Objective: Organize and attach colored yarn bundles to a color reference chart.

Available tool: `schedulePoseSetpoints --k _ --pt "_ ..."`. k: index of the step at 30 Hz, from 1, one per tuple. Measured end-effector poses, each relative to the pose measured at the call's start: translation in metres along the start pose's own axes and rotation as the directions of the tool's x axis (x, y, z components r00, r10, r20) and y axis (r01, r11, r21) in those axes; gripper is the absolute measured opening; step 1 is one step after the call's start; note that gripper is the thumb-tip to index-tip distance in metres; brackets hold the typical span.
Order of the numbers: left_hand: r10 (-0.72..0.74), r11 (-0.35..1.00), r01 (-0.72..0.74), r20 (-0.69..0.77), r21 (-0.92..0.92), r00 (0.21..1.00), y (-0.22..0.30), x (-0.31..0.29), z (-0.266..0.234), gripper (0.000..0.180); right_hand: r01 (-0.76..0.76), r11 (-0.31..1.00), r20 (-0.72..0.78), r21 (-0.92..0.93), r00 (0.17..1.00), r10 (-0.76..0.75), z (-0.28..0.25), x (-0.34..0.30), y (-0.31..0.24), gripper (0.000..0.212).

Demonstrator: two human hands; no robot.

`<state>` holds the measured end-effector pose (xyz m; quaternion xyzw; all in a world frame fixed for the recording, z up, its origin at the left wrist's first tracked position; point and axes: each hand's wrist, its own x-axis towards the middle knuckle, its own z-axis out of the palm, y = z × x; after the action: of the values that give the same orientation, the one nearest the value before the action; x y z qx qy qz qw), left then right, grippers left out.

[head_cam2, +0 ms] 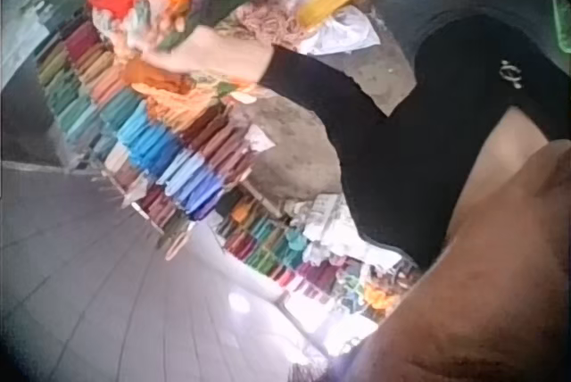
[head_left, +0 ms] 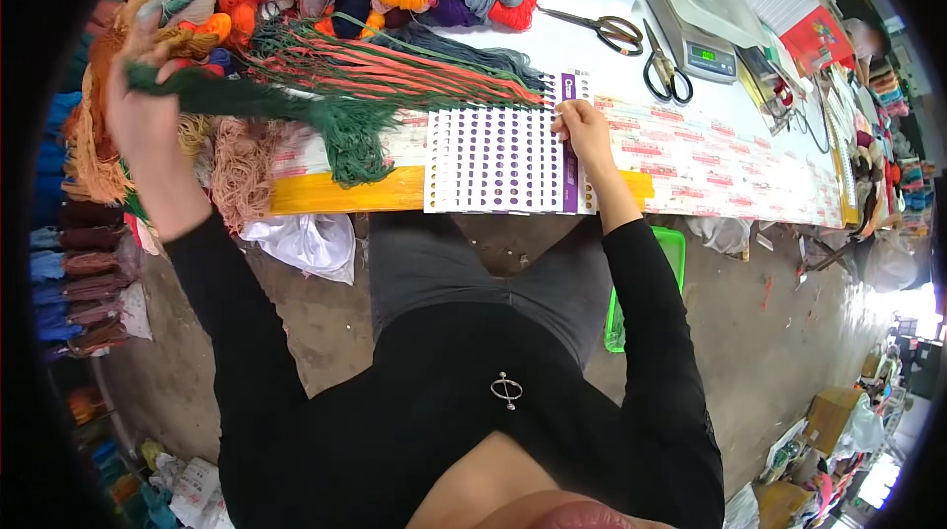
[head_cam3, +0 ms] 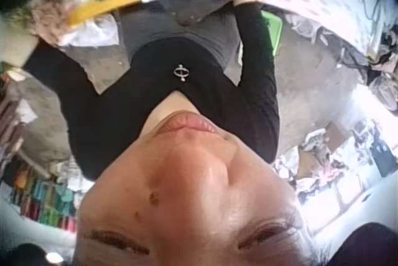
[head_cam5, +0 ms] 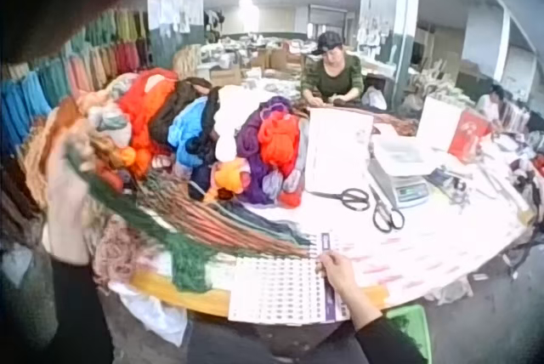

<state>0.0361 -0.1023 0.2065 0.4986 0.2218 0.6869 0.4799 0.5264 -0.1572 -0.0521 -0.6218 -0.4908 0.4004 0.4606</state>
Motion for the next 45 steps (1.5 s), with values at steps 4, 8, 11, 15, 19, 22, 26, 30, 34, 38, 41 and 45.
schedulePoseSetpoints --k 4,8,11,15,19,22,26,30,34,38,41,45 --pt "-0.041 0.925 -0.035 0.191 0.377 0.981 0.039 -0.092 0.126 0.069 0.358 0.928 -0.048 0.099 0.934 -0.355 0.051 -0.043 -0.083 0.016" --pt "-0.365 0.594 -0.315 0.597 0.740 0.715 0.012 -0.136 0.188 0.067 0.176 0.796 0.362 0.578 0.819 -0.445 0.102 -0.127 -0.179 0.033" --pt "-0.261 0.573 -0.151 0.354 0.806 0.898 0.006 -0.139 0.159 0.070 -0.206 0.665 0.684 0.718 0.388 -0.618 0.117 -0.165 -0.202 0.043" --pt "-0.400 0.873 0.472 -0.372 0.123 0.837 0.064 -0.169 0.058 0.067 -0.690 0.614 0.826 0.384 -0.041 -0.562 0.065 -0.186 -0.214 0.029" --pt "-0.414 0.809 0.563 0.514 -0.171 0.751 0.056 -0.160 0.091 0.049 -0.603 0.762 0.957 0.236 0.005 -0.292 0.071 -0.186 -0.222 0.033" --pt "-0.565 0.766 0.390 0.248 0.511 0.787 -0.012 -0.178 0.134 0.030 -0.483 0.863 0.989 0.146 0.064 -0.131 0.078 -0.183 -0.222 0.033" --pt "-0.845 0.275 0.709 0.515 0.649 -0.144 -0.020 -0.195 0.142 0.024 -0.405 0.882 0.954 0.242 0.263 -0.141 0.044 -0.172 -0.234 0.029" --pt "-0.664 0.261 0.789 0.697 0.556 -0.271 0.015 -0.170 0.121 0.025 -0.157 0.962 0.936 0.224 0.311 -0.167 0.036 -0.166 -0.190 0.025" --pt "-0.275 0.833 0.546 0.922 0.087 0.273 0.018 -0.151 0.131 0.018 -0.511 0.836 0.927 0.199 0.376 0.009 0.037 -0.170 -0.134 0.027" --pt "-0.256 0.777 -0.490 0.910 0.395 0.327 0.006 -0.154 0.175 0.043 -0.110 0.972 0.814 0.209 0.571 -0.110 0.069 -0.182 -0.141 0.026" --pt "-0.313 0.899 -0.225 0.910 0.376 0.271 -0.002 -0.160 0.183 0.041 0.141 0.922 0.681 0.361 0.635 -0.364 0.082 -0.182 -0.133 0.031" --pt "-0.245 0.729 -0.550 0.906 0.407 0.345 -0.003 -0.156 0.187 0.042 0.348 0.867 0.610 0.356 0.617 -0.498 0.075 -0.186 -0.141 0.022"
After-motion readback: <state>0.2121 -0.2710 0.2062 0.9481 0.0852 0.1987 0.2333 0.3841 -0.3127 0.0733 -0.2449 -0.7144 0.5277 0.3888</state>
